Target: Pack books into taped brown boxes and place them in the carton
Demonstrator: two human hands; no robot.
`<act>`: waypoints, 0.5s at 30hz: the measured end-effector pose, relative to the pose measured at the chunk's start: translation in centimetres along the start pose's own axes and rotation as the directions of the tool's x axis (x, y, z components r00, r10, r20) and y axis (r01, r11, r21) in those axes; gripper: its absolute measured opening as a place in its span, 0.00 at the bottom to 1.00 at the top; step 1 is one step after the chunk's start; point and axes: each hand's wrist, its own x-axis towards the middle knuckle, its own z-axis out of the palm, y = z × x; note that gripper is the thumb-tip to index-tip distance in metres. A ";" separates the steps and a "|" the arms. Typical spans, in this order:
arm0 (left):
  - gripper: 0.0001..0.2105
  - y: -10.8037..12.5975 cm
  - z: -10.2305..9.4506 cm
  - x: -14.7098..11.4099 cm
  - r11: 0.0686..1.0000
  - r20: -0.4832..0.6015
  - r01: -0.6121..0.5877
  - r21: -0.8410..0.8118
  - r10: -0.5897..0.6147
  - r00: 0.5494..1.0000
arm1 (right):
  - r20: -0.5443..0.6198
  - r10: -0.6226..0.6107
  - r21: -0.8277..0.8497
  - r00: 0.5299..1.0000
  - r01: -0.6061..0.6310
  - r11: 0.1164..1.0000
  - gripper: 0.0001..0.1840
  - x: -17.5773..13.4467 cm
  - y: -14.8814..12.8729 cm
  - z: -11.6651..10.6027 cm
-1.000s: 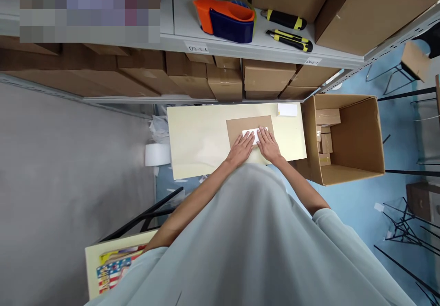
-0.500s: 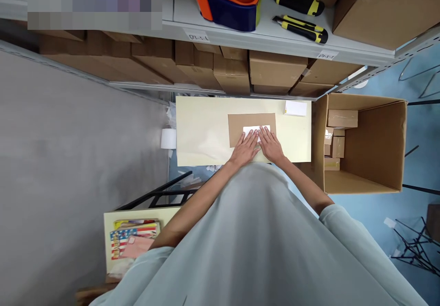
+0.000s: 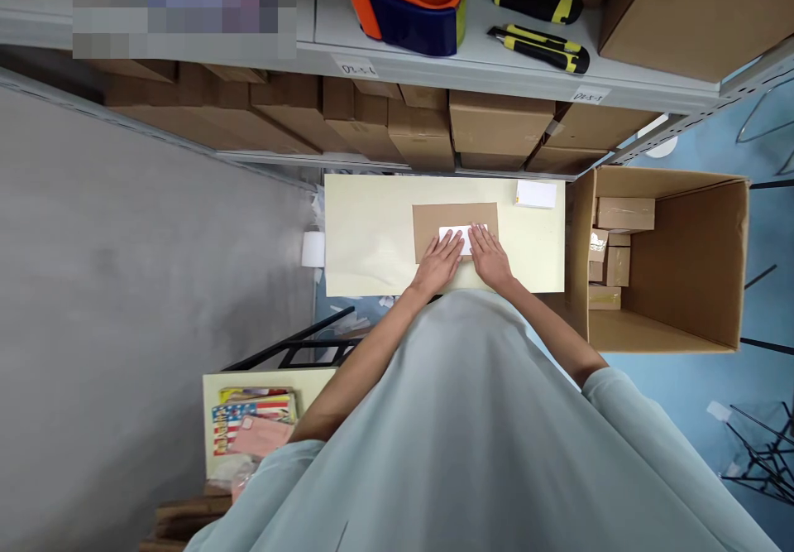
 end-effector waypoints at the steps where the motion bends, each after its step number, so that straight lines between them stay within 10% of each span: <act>1: 0.26 -0.2 -0.2 -0.1 1.000 -0.010 -0.006 -0.004 0.006 1.000 | -0.001 -0.003 0.005 1.000 0.003 1.000 0.34 -0.2 0.3 -0.2; 15: 0.15 -1.3 -0.5 1.0 0.985 -0.158 0.153 -0.075 -0.163 0.974 | -0.020 -0.028 -0.015 0.999 0.028 1.000 0.30 0.1 1.0 -0.7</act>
